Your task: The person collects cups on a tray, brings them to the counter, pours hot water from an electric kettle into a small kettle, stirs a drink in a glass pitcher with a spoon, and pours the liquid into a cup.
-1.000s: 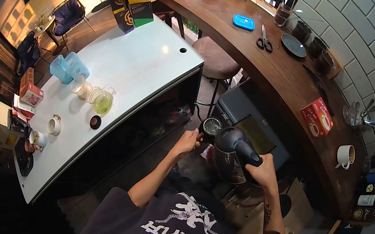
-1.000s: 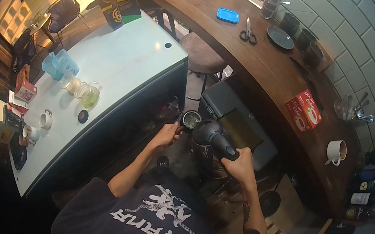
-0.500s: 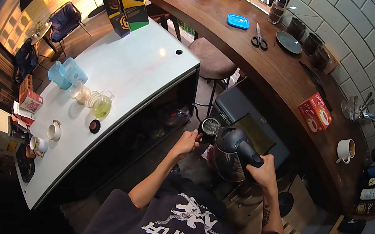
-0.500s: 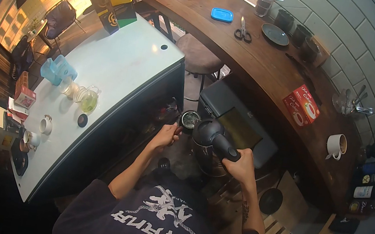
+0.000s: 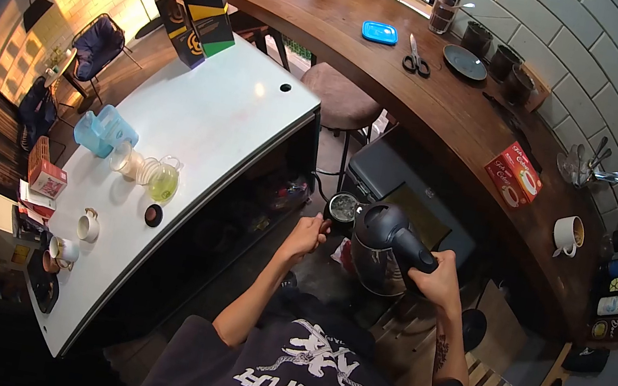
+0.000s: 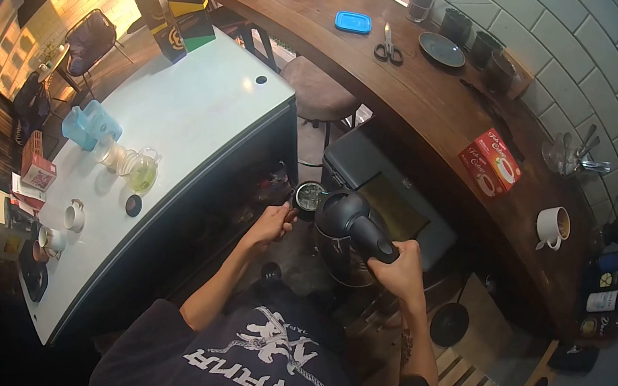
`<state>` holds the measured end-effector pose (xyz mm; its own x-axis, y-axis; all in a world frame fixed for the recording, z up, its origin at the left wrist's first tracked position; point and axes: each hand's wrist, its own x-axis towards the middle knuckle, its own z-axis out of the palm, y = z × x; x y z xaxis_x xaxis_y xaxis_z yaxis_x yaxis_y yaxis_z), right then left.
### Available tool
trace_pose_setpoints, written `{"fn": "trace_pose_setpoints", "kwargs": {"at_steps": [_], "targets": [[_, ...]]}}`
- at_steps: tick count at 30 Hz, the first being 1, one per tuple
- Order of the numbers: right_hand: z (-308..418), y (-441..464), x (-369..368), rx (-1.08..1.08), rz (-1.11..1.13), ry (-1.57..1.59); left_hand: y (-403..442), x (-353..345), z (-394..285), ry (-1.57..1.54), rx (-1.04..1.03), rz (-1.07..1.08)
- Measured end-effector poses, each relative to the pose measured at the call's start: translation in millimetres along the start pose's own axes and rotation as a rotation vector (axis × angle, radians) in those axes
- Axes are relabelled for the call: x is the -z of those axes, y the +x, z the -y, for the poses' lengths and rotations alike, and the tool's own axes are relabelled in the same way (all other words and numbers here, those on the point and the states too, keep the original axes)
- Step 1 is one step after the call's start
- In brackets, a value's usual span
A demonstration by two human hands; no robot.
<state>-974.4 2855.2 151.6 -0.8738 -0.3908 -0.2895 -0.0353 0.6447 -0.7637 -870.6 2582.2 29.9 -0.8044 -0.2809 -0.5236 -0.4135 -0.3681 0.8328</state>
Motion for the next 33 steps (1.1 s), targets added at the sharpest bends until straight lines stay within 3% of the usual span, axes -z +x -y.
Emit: {"fn": "trace_pose_setpoints", "kwargs": {"at_steps": [2,5,8,12,24,26,33], "targets": [[4.9,-5.8,-0.6,0.129,-0.146,0.028,0.5,-1.5,0.1,0.000,0.004,0.001],[29.4,-12.0,14.5,0.145,0.007,0.073,1.2,-2.1,0.2,0.007,0.002,0.001],[34.9,-16.5,14.6,0.251,-0.066,0.110,-0.9,-2.0,-0.8,0.012,0.006,0.007],[30.4,-15.1,20.5,0.200,-0.001,0.123,-1.0,-3.9,-0.5,0.027,0.001,0.005],[26.1,-26.1,29.9,0.316,-0.144,0.309,-1.3,-3.9,-1.1,0.024,0.005,0.009],[26.3,-27.8,29.5,0.379,-0.259,0.441,-2.1,-4.6,-3.6,0.032,0.008,0.014],[22.3,-37.2,46.1,0.355,-0.305,0.544,-9.3,-4.6,-8.7,0.072,-0.011,0.016]]}}
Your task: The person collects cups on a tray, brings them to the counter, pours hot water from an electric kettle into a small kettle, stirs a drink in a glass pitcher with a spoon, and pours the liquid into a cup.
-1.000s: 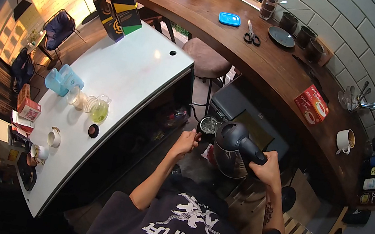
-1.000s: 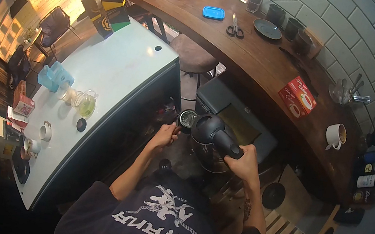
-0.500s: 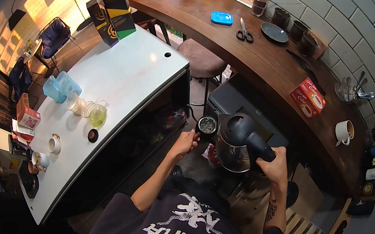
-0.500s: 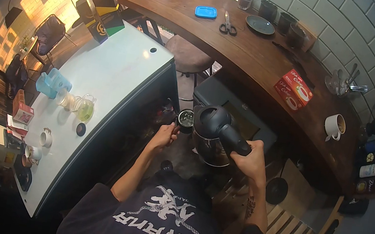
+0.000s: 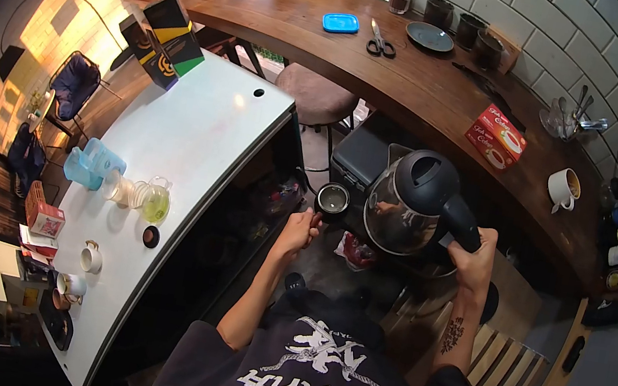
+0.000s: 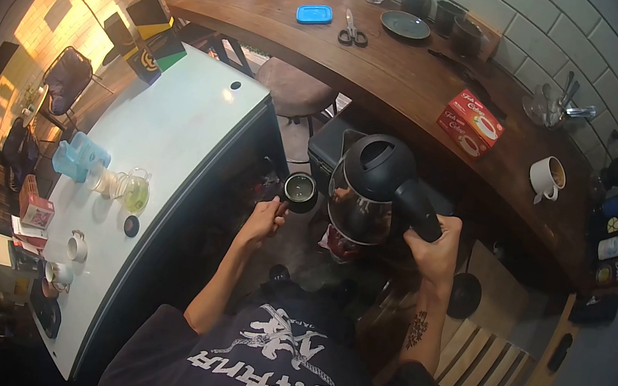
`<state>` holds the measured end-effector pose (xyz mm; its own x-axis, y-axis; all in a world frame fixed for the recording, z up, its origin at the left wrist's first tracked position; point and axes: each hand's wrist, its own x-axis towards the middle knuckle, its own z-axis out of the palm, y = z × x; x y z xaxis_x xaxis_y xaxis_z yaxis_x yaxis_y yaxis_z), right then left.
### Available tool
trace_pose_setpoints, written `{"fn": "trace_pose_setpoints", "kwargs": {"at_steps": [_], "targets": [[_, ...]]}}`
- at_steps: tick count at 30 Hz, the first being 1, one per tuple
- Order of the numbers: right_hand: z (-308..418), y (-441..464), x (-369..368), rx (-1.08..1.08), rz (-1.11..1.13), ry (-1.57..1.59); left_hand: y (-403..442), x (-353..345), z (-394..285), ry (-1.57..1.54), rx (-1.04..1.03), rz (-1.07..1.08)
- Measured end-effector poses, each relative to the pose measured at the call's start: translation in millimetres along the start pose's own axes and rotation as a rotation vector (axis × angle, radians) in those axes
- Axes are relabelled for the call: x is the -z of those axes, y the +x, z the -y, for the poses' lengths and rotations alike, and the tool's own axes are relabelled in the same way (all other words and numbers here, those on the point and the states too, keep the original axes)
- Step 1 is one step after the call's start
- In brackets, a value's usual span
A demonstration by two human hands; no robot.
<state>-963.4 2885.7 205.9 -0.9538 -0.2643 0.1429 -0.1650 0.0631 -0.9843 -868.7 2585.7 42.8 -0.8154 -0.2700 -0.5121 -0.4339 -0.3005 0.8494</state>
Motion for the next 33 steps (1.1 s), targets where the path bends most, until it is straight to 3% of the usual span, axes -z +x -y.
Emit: {"fn": "trace_pose_setpoints", "kwargs": {"at_steps": [4,9,13,16,19,28,33], "targets": [[-1.1,-0.6,8.1,0.040,0.013,0.010,-6.4,5.5,-3.1,0.015,-0.015,0.016],[-14.7,-3.0,5.2,0.102,-0.201,0.051,-10.1,21.6,-2.8,-0.009,-0.045,-0.008],[-30.5,-8.1,17.3,-0.009,-0.016,0.064,-25.6,41.0,-17.0,-0.004,-0.057,-0.052],[-31.4,-11.8,-1.2,0.052,-0.226,0.167,-37.0,60.2,-30.1,-0.019,-0.094,-0.082],[-34.4,-10.1,-4.0,0.034,-0.136,0.211,-40.3,87.9,-37.0,-0.064,-0.092,-0.127],[-45.0,-1.8,-30.3,0.013,-0.246,0.239,-34.1,188.7,-58.6,-0.084,-0.108,-0.266],[-36.1,1.9,-41.1,0.050,-0.149,0.154,-19.3,236.4,-60.2,-0.068,-0.126,-0.333]]}}
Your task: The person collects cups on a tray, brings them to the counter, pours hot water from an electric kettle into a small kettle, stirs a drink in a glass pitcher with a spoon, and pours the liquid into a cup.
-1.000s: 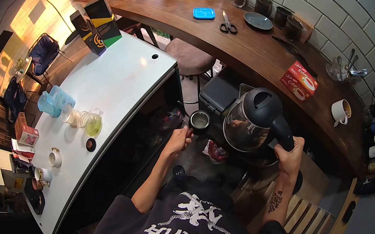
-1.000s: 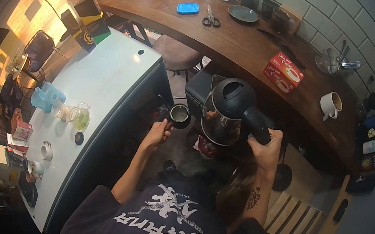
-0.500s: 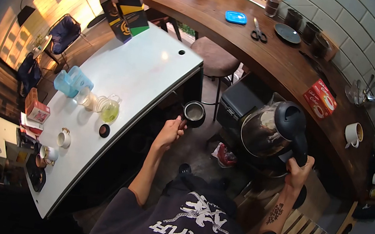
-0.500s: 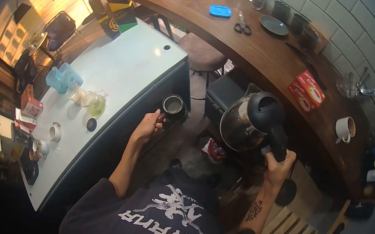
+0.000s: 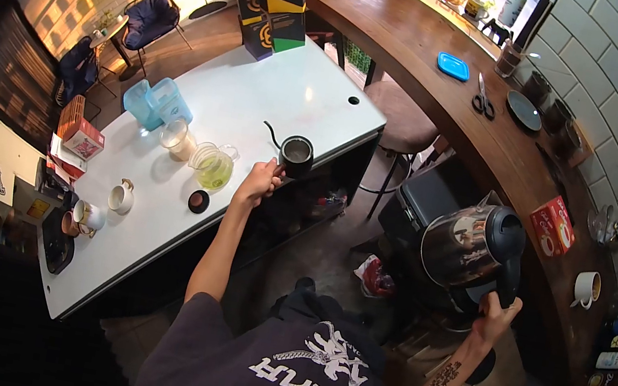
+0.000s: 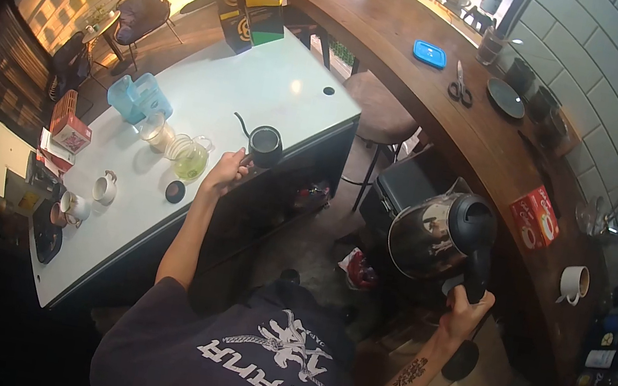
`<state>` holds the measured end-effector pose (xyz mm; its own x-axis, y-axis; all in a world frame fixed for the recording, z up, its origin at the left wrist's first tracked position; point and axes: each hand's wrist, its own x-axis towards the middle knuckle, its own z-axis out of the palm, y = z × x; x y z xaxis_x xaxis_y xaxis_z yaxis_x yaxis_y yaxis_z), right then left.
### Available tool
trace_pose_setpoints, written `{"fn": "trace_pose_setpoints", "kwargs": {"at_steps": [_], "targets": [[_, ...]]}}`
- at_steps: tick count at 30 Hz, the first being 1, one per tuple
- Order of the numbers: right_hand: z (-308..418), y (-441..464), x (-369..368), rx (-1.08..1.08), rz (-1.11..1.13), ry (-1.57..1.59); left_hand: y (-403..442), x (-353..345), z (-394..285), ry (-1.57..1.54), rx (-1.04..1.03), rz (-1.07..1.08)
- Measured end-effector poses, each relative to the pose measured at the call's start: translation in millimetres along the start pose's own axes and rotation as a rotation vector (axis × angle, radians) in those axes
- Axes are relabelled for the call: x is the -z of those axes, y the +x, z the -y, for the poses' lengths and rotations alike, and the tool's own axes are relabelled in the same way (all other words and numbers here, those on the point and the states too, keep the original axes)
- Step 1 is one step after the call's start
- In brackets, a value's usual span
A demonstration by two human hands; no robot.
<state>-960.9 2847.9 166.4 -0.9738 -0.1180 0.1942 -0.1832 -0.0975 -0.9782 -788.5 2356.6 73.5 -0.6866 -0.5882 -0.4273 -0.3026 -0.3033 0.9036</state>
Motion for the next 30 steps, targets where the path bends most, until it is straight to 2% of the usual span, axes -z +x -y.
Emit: {"fn": "trace_pose_setpoints", "kwargs": {"at_steps": [2,4,6,8,18,20,23,26,30], "targets": [[-2.0,-1.7,-5.5,-0.015,-0.007,-0.007,10.4,11.7,0.2,-0.020,0.002,-0.031],[-2.7,-6.5,-15.2,-0.025,-0.148,0.006,19.2,21.9,-0.3,-0.043,0.003,-0.017],[-8.0,-5.8,-13.8,-0.039,-0.106,-0.009,27.8,27.0,-2.5,-0.048,0.009,-0.043],[-9.4,-6.9,-19.2,-0.038,-0.186,0.003,37.2,32.8,-2.7,-0.050,0.011,-0.048],[-11.3,-10.3,-26.7,-0.040,-0.229,0.010,68.6,48.4,1.7,-0.094,0.037,-0.044],[-7.6,-8.7,-24.2,-0.059,-0.125,-0.003,69.0,49.5,0.9,-0.107,0.036,-0.039],[-3.9,-11.4,-37.0,-0.025,-0.242,0.015,73.7,52.8,1.7,-0.131,0.051,-0.029],[-5.3,-8.3,-25.0,-0.035,-0.133,-0.020,71.7,53.6,-2.9,-0.143,0.083,-0.019],[-5.0,-12.2,-21.8,-0.022,-0.199,-0.033,78.1,57.4,0.1,-0.237,0.128,0.042]]}}
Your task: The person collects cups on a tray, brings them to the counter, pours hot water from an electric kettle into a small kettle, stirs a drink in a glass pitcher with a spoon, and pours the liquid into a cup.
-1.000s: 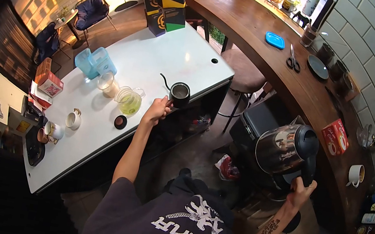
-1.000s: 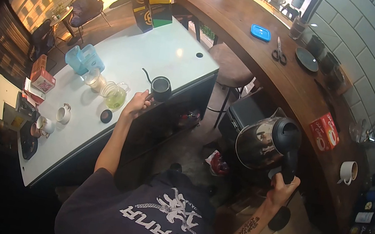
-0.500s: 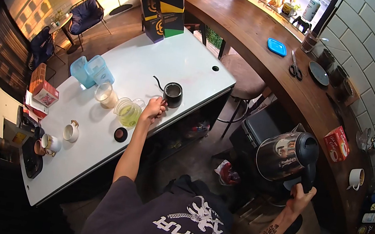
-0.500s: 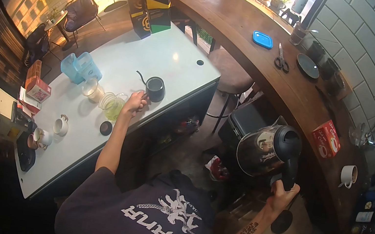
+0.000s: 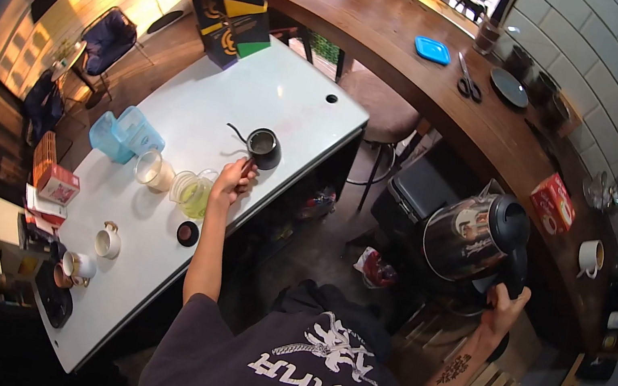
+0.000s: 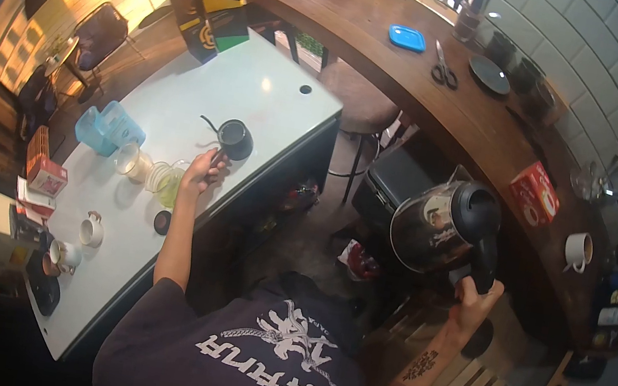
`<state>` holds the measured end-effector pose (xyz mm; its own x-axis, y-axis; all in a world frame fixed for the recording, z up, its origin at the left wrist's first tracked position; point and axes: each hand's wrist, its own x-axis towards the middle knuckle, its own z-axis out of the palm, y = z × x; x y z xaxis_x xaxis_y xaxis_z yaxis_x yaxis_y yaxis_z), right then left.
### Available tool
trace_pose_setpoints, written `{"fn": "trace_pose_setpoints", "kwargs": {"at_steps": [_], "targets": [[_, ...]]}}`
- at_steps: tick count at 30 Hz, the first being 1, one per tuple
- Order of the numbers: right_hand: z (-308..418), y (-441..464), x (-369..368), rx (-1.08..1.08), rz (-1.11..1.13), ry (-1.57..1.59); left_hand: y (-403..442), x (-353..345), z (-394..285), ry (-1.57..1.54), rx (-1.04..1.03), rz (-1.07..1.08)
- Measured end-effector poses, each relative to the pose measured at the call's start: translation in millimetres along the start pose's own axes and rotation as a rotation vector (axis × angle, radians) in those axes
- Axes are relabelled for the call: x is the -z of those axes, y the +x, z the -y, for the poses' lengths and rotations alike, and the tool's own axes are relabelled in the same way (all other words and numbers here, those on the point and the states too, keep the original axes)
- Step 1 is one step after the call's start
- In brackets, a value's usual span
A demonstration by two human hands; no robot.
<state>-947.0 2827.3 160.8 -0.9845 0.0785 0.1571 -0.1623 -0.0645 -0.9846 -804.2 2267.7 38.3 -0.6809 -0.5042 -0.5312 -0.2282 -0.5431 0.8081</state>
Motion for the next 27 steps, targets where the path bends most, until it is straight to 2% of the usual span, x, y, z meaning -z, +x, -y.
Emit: {"fn": "trace_pose_setpoints", "kwargs": {"at_steps": [2,4,6,8,10,12,16,20,22,24,25,27], "targets": [[7.9,-3.9,-0.2,0.010,-0.070,-0.015,9.4,11.2,2.8,-0.018,0.015,0.083],[10.3,-4.4,8.9,-0.003,-0.097,-0.009,13.5,10.0,5.7,-0.136,0.070,-0.064],[10.9,-4.0,22.5,-0.007,-0.030,-0.021,-2.0,5.3,4.8,-0.224,0.021,-0.035],[18.6,-9.9,22.9,-0.015,-0.119,-0.016,-37.3,4.0,6.0,-0.116,-0.067,-0.064],[22.7,-13.2,30.2,-0.015,-0.156,-0.040,-68.4,0.1,13.0,0.066,-0.095,-0.186],[21.2,-13.4,42.2,0.003,-0.200,-0.028,-75.6,15.8,41.4,0.222,-0.165,0.131],[19.8,-16.3,62.7,-0.005,-0.274,-0.022,-82.1,-105.8,64.3,0.350,0.135,0.499],[23.3,-20.3,76.8,-0.023,-0.332,-0.027,-25.4,-228.6,131.6,0.387,0.122,0.773],[24.6,-23.4,79.2,-0.019,-0.404,-0.001,20.2,-275.5,176.7,0.599,-0.216,0.775],[26.7,-24.8,87.0,-0.035,-0.432,-0.013,49.2,-327.3,206.1,0.619,-0.518,0.654],[27.4,-25.9,90.3,-0.043,-0.450,0.000,55.4,-350.4,206.7,0.617,-0.519,0.675],[26.6,-27.6,96.7,-0.048,-0.498,0.010,66.1,-392.9,211.3,0.856,-0.870,0.485]]}}
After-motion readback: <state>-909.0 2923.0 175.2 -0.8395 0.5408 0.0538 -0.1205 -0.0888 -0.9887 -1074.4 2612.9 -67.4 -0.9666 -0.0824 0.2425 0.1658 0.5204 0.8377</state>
